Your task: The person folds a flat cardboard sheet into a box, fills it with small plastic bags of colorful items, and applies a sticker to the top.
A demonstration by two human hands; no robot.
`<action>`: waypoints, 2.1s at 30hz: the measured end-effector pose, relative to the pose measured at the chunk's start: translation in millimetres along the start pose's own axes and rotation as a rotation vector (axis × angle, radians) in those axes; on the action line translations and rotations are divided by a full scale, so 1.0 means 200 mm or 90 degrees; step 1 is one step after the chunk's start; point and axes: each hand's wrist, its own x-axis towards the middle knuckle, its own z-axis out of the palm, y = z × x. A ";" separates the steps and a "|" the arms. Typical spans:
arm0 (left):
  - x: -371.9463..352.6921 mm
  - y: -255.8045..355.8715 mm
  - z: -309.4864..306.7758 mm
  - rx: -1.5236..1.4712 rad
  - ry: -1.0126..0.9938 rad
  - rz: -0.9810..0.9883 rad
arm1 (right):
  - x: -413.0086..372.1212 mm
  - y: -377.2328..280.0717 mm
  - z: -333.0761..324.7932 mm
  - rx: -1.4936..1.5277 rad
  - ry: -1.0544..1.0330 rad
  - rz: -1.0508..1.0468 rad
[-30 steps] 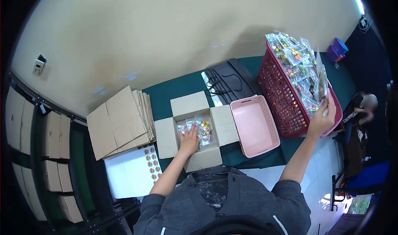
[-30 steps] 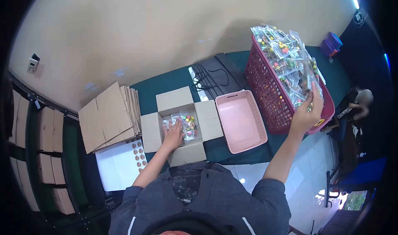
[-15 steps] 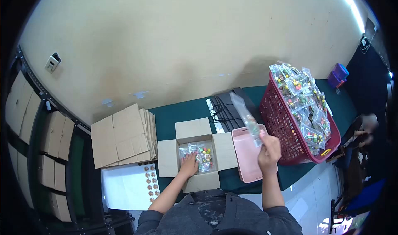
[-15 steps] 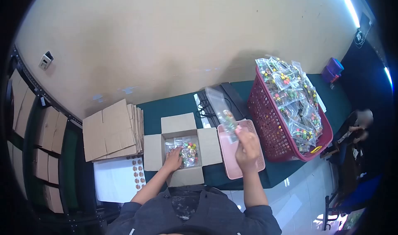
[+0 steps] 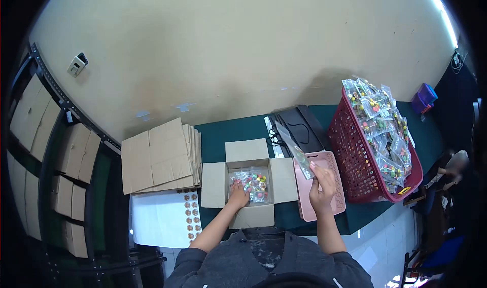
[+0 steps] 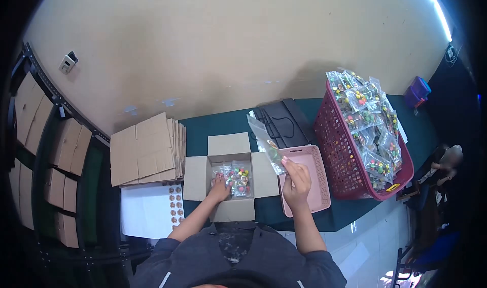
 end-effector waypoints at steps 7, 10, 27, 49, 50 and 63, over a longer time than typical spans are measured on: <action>0.06 0.04 0.01 -0.271 0.240 0.102 | -0.11 -0.07 0.11 0.023 -0.050 -0.049; -0.21 0.48 -0.44 -0.840 -0.026 0.152 | -0.22 -0.07 0.25 0.016 -0.108 -0.016; -0.35 0.37 -0.43 -0.822 0.169 0.039 | -0.32 -0.09 0.58 0.634 -0.430 0.602; -0.42 0.46 -0.42 -0.659 0.144 0.144 | -0.38 -0.07 0.56 0.791 -0.338 0.782; -0.42 0.48 -0.43 -0.659 0.145 0.145 | -0.36 -0.10 0.53 0.718 -0.392 0.720; -0.35 0.38 -0.31 -0.781 0.202 0.114 | -0.43 -0.09 0.56 0.799 -0.370 0.737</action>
